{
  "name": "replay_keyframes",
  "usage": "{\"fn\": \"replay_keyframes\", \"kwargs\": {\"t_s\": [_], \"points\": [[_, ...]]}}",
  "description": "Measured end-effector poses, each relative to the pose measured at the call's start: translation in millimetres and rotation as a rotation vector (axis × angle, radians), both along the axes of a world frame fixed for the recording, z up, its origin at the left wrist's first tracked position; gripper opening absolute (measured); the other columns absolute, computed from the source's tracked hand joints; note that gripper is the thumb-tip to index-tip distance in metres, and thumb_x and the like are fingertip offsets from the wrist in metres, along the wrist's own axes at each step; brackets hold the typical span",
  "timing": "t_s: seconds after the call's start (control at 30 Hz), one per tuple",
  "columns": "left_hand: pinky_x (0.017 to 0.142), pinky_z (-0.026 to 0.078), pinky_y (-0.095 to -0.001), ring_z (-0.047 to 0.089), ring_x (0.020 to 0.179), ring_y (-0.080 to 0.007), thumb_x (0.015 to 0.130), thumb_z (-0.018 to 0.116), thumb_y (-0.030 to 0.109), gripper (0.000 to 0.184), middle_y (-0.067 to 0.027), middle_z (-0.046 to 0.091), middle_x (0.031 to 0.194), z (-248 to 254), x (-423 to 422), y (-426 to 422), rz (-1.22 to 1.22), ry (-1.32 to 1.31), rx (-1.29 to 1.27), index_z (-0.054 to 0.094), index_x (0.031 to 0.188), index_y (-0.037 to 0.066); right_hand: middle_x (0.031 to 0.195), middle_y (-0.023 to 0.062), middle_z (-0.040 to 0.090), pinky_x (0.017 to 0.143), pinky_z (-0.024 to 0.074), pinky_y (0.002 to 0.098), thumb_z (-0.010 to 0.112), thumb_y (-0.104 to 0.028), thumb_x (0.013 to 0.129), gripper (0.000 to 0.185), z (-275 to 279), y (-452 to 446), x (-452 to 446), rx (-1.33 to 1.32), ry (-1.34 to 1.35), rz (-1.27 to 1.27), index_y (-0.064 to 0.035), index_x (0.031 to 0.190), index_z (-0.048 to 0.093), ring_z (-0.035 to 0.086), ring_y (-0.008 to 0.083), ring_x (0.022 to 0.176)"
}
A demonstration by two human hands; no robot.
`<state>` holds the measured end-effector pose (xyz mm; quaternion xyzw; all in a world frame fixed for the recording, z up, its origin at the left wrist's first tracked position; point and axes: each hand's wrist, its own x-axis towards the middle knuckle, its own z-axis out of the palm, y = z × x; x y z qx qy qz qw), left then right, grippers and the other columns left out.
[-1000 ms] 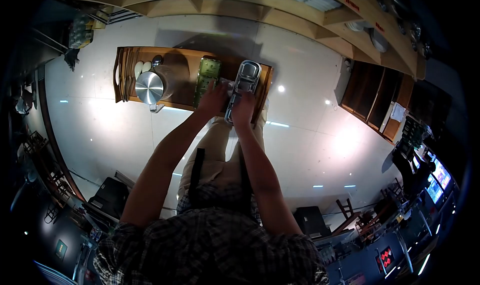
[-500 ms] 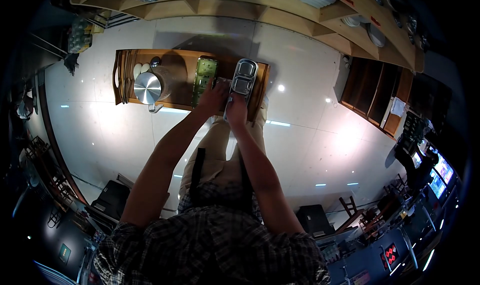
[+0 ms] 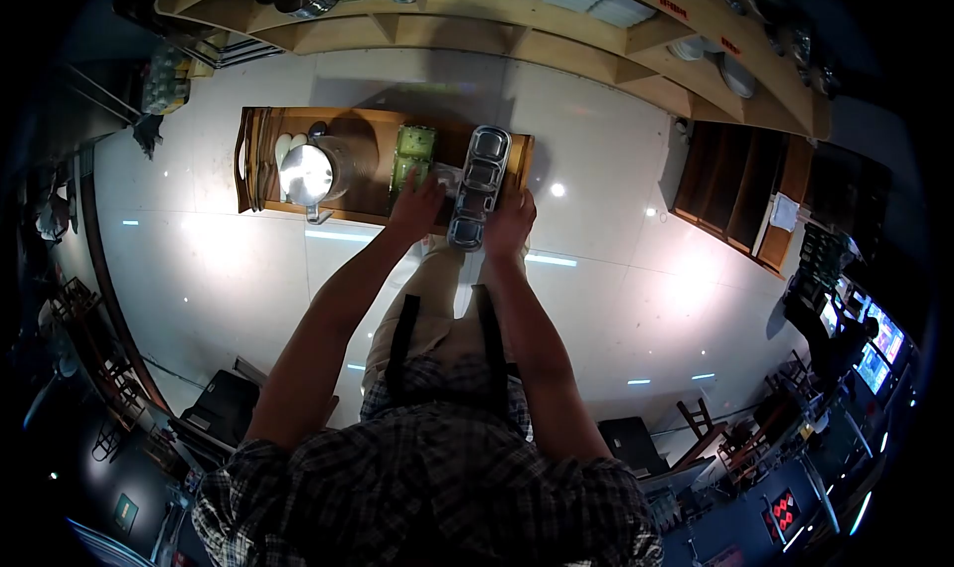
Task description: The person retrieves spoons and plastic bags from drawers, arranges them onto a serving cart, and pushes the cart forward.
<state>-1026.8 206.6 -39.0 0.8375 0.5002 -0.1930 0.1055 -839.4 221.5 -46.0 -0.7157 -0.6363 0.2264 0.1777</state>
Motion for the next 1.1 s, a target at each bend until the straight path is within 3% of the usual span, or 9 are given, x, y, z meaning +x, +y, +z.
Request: {"fn": "replay_keyframes", "kwargs": {"t_s": [0.27,0.37,0.57,0.63,0.73,0.77,0.83,0.93,1.1], "points": [[0.105,0.017,-0.0554,0.039,0.122,-0.0259,0.081,0.047,0.019,0.033,-0.0126,0.055,0.112,10,20,10,0.085,-0.011,0.007,0.055,0.110,0.005,0.112,0.0210,0.052,0.093,0.0395,0.0419,0.049,-0.010,0.085,0.029,-5,-6,17,-0.099,0.208,-0.023,-0.0005,0.112,0.047,0.047,0.0368,0.109],[0.104,0.019,-0.0553,0.041,0.119,-0.0267,0.079,0.049,0.017,0.030,-0.0119,0.054,0.112,31,19,0,0.186,-0.126,0.036,0.055,0.106,0.006,0.115,0.0209,0.051,0.094,0.0395,0.0409,0.049,-0.004,0.081,0.030,10,-3,23,-0.116,0.258,-0.024,-0.0016,0.110,0.051,0.046,0.0360,0.111],[0.102,0.027,-0.0476,0.045,0.113,-0.0291,0.074,0.053,0.012,0.034,-0.0122,0.051,0.115,58,2,-21,0.667,-0.438,0.194,0.055,0.107,0.005,0.122,0.0194,0.049,0.097,0.0380,0.0384,0.050,0.006,0.069,0.041,35,27,46,0.009,-0.004,0.064,-0.0045,0.108,0.057,0.045,0.0335,0.114],[0.102,0.029,-0.0447,0.045,0.111,-0.0296,0.073,0.053,0.011,0.034,-0.0134,0.052,0.114,74,2,-24,0.668,-0.475,0.211,0.055,0.107,0.005,0.124,0.0160,0.049,0.098,0.0366,0.0380,0.051,0.002,0.071,0.041,81,48,44,-0.037,-0.049,0.319,-0.0066,0.111,0.056,0.044,0.0324,0.117],[0.102,0.028,-0.0455,0.045,0.111,-0.0290,0.074,0.051,0.011,0.030,-0.0130,0.052,0.114,81,9,-24,0.682,-0.406,0.164,0.058,0.102,0.005,0.126,0.0120,0.049,0.101,0.0338,0.0403,0.051,-0.005,0.074,0.039,-27,61,71,0.052,-0.064,0.525,-0.0111,0.112,0.057,0.042,0.0304,0.120],[0.102,0.027,-0.0456,0.045,0.111,-0.0289,0.074,0.051,0.012,0.028,-0.0127,0.052,0.114,79,14,-27,0.652,-0.402,0.180,0.058,0.100,0.005,0.126,0.0120,0.049,0.101,0.0338,0.0403,0.051,-0.005,0.074,0.039,-15,70,67,0.063,-0.054,0.554,-0.0111,0.112,0.057,0.042,0.0304,0.120],[0.103,0.024,-0.0496,0.044,0.114,-0.0288,0.074,0.051,0.012,0.026,-0.0119,0.052,0.117,81,28,-28,0.733,-0.402,0.190,0.059,0.097,0.005,0.129,0.0084,0.048,0.101,0.0317,0.0436,0.051,-0.011,0.078,0.037,33,91,57,-0.297,-0.251,0.778,-0.0158,0.114,0.057,0.040,0.0280,0.124],[0.103,0.020,-0.0542,0.043,0.117,-0.0279,0.074,0.052,0.012,0.024,-0.0106,0.052,0.118,85,58,-22,0.851,-0.278,0.310,0.060,0.095,0.005,0.128,0.0079,0.048,0.101,0.0305,0.0473,0.054,-0.013,0.077,0.036,37,118,59,-0.283,-0.279,0.985,-0.0155,0.113,0.057,0.038,0.0274,0.125],[0.104,0.017,-0.0558,0.040,0.122,-0.0268,0.075,0.053,0.015,0.033,-0.0104,0.054,0.118,65,134,-13,1.219,-0.140,0.272,0.059,0.106,0.006,0.129,0.0093,0.046,0.100,0.0292,0.0483,0.053,-0.008,0.075,0.040,-54,147,97,-0.347,0.012,1.221,-0.0134,0.115,0.056,0.035,0.0290,0.127]]}}
